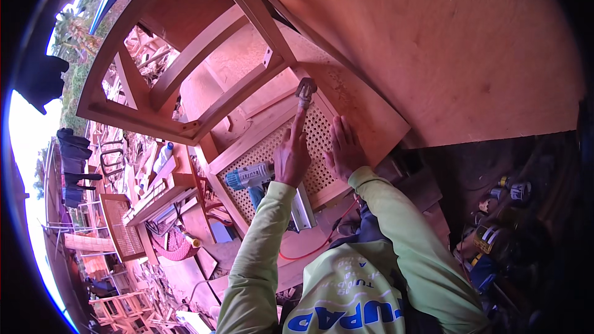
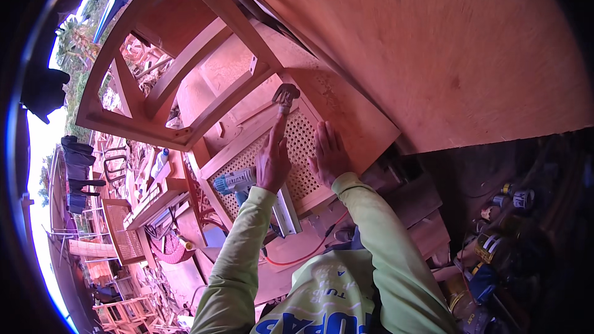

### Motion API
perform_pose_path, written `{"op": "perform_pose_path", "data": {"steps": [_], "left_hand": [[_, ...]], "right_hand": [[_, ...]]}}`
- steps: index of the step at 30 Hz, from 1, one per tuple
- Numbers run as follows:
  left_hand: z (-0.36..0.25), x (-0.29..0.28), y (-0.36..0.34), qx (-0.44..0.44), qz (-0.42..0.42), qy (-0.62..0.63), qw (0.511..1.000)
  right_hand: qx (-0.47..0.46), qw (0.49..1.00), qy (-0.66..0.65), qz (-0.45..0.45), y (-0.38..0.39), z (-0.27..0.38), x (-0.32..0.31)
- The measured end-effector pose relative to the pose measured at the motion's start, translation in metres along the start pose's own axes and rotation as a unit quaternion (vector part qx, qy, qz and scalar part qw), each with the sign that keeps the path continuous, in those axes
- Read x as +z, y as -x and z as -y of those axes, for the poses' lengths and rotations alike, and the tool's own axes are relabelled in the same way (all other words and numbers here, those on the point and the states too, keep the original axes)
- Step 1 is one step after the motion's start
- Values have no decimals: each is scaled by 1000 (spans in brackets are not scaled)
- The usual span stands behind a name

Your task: Secure caning material to a wooden chair frame using a pneumatic stapler.

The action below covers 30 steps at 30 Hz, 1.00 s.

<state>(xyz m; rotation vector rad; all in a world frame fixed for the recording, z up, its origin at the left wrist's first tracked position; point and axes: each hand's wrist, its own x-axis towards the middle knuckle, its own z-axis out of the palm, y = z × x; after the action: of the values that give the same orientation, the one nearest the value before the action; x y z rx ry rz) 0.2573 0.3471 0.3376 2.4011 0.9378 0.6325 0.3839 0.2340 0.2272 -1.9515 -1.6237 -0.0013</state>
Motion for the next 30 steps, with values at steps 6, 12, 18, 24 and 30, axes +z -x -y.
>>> {"op": "perform_pose_path", "data": {"steps": [6, 12, 18, 24, 30], "left_hand": [[8, -2, -3, -34, 60, -17, 997], [10, -1, 0, -23, 67, -47, 996], [17, 4, 17, 3, 28, -49, 998], [13, 1, 17, 42, -12, -36, 998], [-9, -13, 9, -64, 72, -18, 995]], "right_hand": [[-8, 1000, -2, -17, 1, -1, 3], [-8, 1000, 2, -15, 0, 3, 1], [1, 1000, -4, 1, 0, 2, 0], [-4, 1000, 2, -9, -2, 0, 2], [-2, 1000, 3, -18, 3, -1, 2]]}}
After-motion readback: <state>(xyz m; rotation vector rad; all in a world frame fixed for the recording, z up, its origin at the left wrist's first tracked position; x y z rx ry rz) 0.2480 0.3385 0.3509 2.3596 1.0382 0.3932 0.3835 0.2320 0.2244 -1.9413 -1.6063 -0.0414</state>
